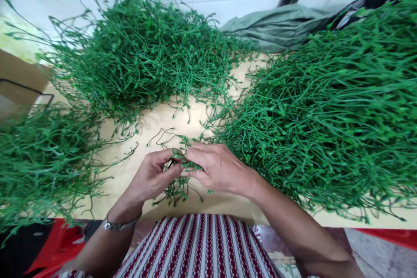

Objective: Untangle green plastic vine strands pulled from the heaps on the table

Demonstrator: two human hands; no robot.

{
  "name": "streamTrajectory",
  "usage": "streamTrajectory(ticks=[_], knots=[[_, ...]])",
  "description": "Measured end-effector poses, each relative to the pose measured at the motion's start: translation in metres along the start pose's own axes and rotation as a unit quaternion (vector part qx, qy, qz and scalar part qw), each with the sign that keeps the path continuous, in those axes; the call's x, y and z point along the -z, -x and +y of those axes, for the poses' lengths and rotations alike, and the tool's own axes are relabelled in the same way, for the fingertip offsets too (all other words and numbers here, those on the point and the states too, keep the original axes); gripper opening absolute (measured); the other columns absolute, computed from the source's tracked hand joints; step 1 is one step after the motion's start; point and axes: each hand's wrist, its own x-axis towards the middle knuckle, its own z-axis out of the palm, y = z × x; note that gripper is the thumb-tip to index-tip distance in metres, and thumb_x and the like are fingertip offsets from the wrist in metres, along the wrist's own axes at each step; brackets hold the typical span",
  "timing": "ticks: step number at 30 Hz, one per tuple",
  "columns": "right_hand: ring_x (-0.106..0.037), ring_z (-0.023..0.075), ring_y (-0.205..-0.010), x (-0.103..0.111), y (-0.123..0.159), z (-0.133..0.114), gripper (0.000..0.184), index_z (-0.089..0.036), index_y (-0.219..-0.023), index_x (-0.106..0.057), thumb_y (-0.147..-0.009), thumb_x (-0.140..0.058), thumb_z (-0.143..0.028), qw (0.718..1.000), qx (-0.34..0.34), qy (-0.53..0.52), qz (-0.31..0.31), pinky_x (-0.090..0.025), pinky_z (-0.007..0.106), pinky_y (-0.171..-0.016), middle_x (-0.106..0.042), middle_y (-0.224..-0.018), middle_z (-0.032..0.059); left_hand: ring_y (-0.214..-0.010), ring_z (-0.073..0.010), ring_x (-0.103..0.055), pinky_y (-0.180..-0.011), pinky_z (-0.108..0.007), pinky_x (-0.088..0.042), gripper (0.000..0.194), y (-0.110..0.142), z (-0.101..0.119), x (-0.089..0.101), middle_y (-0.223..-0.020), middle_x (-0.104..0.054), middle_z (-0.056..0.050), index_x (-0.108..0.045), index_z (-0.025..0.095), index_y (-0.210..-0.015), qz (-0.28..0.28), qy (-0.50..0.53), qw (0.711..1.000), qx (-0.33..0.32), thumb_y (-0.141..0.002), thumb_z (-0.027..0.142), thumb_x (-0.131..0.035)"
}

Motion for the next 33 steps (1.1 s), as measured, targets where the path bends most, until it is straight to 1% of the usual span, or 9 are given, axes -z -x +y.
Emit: streamTrajectory(ticks=[4, 9, 13, 19, 21, 24, 28, 31, 33], knots=[[-0.037, 0.0106, -0.058, 0.007, 0.000, 0.003, 0.021, -0.018, -0.060, -0.040, -0.079, -0.045, -0.010, 0.997, 0.022, -0.028, -0.063, -0.027, 0.024, -0.053, -0.040, -0.061, -0.0022, -0.057, -0.0106, -0.042, -0.055, -0.022, -0.033, 0.014, -0.002, 0.005, 0.004, -0.059, -0.047, 0.001, -0.052, 0.014, -0.063, -0.066, -0.045, 0.997, -0.001, -0.075, 0.011, -0.045], [-0.032, 0.0094, -0.053, 0.010, -0.003, 0.002, 0.028, -0.019, -0.055, -0.029, -0.076, -0.046, -0.012, 0.989, 0.023, -0.110, -0.099, -0.023, 0.024, -0.051, -0.031, -0.056, -0.0042, -0.056, -0.0107, -0.038, -0.053, -0.023, -0.030, 0.015, -0.005, 0.011, 0.010, -0.057, -0.041, 0.002, -0.047, 0.015, -0.058, -0.156, -0.062, 0.985, -0.030, -0.072, 0.008, -0.045], [-0.037, 0.0095, -0.055, 0.013, 0.001, 0.001, 0.023, -0.019, -0.058, -0.037, -0.079, -0.047, -0.018, 0.973, 0.016, -0.198, -0.116, -0.028, 0.023, -0.053, -0.037, -0.058, -0.0039, -0.053, -0.0106, -0.036, -0.052, -0.024, -0.028, 0.018, -0.007, 0.010, 0.016, -0.053, -0.038, 0.003, -0.047, 0.016, -0.057, -0.189, -0.003, 0.981, -0.038, -0.074, 0.012, -0.048], [-0.045, 0.0098, -0.061, 0.010, 0.006, 0.003, 0.012, -0.017, -0.075, -0.051, -0.085, -0.050, -0.023, 0.982, -0.100, -0.160, 0.032, -0.035, 0.022, -0.057, -0.049, -0.067, -0.0016, -0.054, -0.0106, -0.040, -0.050, -0.023, -0.033, 0.017, -0.007, 0.000, 0.018, -0.058, -0.047, 0.001, -0.056, 0.015, -0.064, -0.053, 0.076, 0.996, 0.014, -0.075, 0.028, -0.060], [-0.048, 0.0107, -0.064, 0.003, 0.006, 0.002, 0.011, -0.017, -0.080, -0.055, -0.085, -0.051, -0.025, 0.977, -0.136, -0.160, 0.047, -0.038, 0.022, -0.059, -0.054, -0.069, -0.0006, -0.055, -0.0108, -0.041, -0.052, -0.024, -0.035, 0.017, -0.007, -0.002, 0.013, -0.058, -0.047, 0.001, -0.057, 0.015, -0.065, -0.031, 0.048, 0.998, -0.015, -0.077, 0.026, -0.058], [-0.053, 0.0120, -0.068, -0.010, 0.004, -0.002, 0.014, -0.016, -0.088, -0.059, -0.086, -0.050, -0.027, 0.957, -0.199, -0.197, 0.078, -0.041, 0.022, -0.060, -0.059, -0.074, 0.0006, -0.065, -0.0134, -0.047, -0.060, -0.027, -0.038, 0.010, -0.006, -0.004, 0.001, -0.065, -0.051, -0.001, -0.059, 0.016, -0.070, 0.067, -0.026, 0.992, -0.100, -0.080, 0.018, -0.055], [-0.057, 0.0129, -0.077, -0.021, 0.003, -0.005, 0.017, -0.017, -0.096, -0.060, -0.084, -0.053, -0.027, 0.918, -0.225, -0.300, 0.131, -0.043, 0.024, -0.067, -0.063, -0.086, 0.0020, -0.074, -0.0161, -0.047, -0.064, -0.028, -0.039, 0.013, -0.007, -0.007, -0.015, -0.070, -0.050, -0.002, -0.056, 0.018, -0.072, 0.202, -0.140, 0.950, -0.194, -0.076, 0.006, -0.053], [-0.055, 0.0124, -0.071, -0.022, 0.004, -0.006, 0.017, -0.016, -0.089, -0.061, -0.082, -0.055, -0.030, 0.904, -0.236, -0.326, 0.147, -0.042, 0.023, -0.062, -0.061, -0.077, 0.0008, -0.073, -0.0160, -0.049, -0.063, -0.028, -0.040, 0.018, -0.006, -0.007, -0.021, -0.075, -0.050, -0.003, -0.054, 0.018, -0.077, 0.224, -0.175, 0.932, -0.224, -0.074, 0.002, -0.049], [-0.052, 0.0121, -0.067, -0.020, 0.005, -0.005, 0.015, -0.016, -0.086, -0.059, -0.082, -0.054, -0.030, 0.919, -0.242, -0.283, 0.133, -0.040, 0.023, -0.059, -0.058, -0.072, -0.0001, -0.070, -0.0155, -0.049, -0.060, -0.027, -0.040, 0.019, -0.006, -0.005, -0.018, -0.073, -0.051, -0.004, -0.053, 0.018, -0.077, 0.187, -0.189, 0.938, -0.222, -0.075, 0.001, -0.045]])
